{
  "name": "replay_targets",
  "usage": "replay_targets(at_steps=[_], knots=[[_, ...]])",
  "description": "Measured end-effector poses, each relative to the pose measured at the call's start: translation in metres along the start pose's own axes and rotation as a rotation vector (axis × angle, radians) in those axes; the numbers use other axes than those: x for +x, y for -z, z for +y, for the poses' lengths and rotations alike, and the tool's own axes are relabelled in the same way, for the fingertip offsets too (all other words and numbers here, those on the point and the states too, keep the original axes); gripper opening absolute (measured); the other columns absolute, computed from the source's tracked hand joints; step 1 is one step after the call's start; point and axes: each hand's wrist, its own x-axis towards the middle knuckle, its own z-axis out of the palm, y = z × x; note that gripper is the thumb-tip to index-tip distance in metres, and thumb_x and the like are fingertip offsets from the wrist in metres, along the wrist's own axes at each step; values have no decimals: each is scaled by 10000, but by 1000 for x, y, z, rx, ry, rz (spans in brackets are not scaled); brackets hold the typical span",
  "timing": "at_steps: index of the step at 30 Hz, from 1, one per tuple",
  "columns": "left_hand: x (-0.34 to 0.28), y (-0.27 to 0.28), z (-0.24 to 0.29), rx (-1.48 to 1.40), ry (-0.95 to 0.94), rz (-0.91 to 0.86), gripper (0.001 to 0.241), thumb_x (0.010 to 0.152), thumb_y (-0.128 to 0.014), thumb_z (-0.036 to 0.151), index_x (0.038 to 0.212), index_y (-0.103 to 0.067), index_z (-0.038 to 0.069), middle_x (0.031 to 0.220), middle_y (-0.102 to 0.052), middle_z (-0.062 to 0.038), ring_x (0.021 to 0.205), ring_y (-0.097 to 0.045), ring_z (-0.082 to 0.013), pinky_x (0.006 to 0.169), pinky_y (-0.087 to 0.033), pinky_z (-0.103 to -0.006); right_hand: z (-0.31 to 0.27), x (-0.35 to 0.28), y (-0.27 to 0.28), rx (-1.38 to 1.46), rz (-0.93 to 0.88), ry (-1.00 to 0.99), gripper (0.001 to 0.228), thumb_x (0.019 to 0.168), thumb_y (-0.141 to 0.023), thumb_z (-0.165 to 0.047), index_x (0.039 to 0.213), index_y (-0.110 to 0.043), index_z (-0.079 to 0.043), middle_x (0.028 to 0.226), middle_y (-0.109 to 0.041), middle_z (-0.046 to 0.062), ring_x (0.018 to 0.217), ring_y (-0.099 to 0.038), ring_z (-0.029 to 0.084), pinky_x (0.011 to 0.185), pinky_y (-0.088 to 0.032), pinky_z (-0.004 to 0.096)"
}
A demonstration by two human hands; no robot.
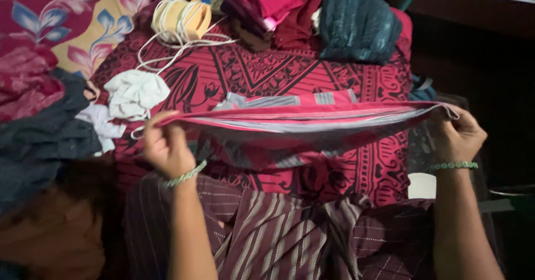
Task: The person folds a pink and gray striped shirt on a patterned bedsheet. They smooth the fabric, fold the sleeves inward, fold the shirt in half, and then fold it again into a compact rectangle.
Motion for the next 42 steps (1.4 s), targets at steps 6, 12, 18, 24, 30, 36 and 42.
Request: replay_targets(at_steps=[6,12,18,24,30,36,42], knots=[[22,51,20,-647,548,-199,189,933,-734,55,1092,-632,43,1016,-681,-43,937,-651,-160,859,-562,-301,-5,-5,37,762,-472,-228,221,1052,-738,-220,997,-683,-13,977,-652,111,859,-665,208,735,-555,349],[37,66,31,-1293,405,-659,136,966,-693,153,935,-625,40,796,-648,-76,651,-599,-164,543,-504,-293,-10,-7,51,832,-765,-442,225,995,-738,-240,1021,-625,-47,961,-677,149,871,-660,261,712,-554,395],[15,-6,21,-782,811,163,294,1019,-782,216,834,-560,166,656,-504,49,463,-462,-87,392,-406,-266,-29,-3,-58,387,11,-901,283,924,-634,-373,1076,-687,-140,1058,-746,48,1008,-688,211,841,-586,401],[-105,-133,63,-263,677,-163,195,1028,-706,190,891,-607,94,820,-548,61,719,-457,-24,610,-388,-235,-56,-85,-154,293,-80,-376,136,1007,-720,-65,1101,-625,-40,966,-675,31,841,-635,101,750,-538,271],[-132,-146,85,-221,674,-301,145,981,-679,118,913,-615,7,756,-622,34,652,-561,-24,555,-468,-232,-69,-140,-176,384,-335,-406,215,970,-642,13,1160,-575,-62,992,-658,6,826,-633,51,673,-529,208],[-113,-138,100,-101,550,-376,136,979,-697,112,931,-687,-15,706,-683,-7,613,-635,-45,525,-494,-237,-73,-137,-173,377,-348,-417,221,973,-645,11,1174,-574,-45,996,-673,26,790,-638,63,632,-521,213],[-107,-136,111,7,398,-437,140,953,-712,114,963,-727,-25,739,-747,-89,629,-734,-119,541,-539,-269,-76,-137,-170,385,-304,-442,162,964,-644,-18,1116,-590,-26,921,-689,50,703,-663,98,588,-564,253]])
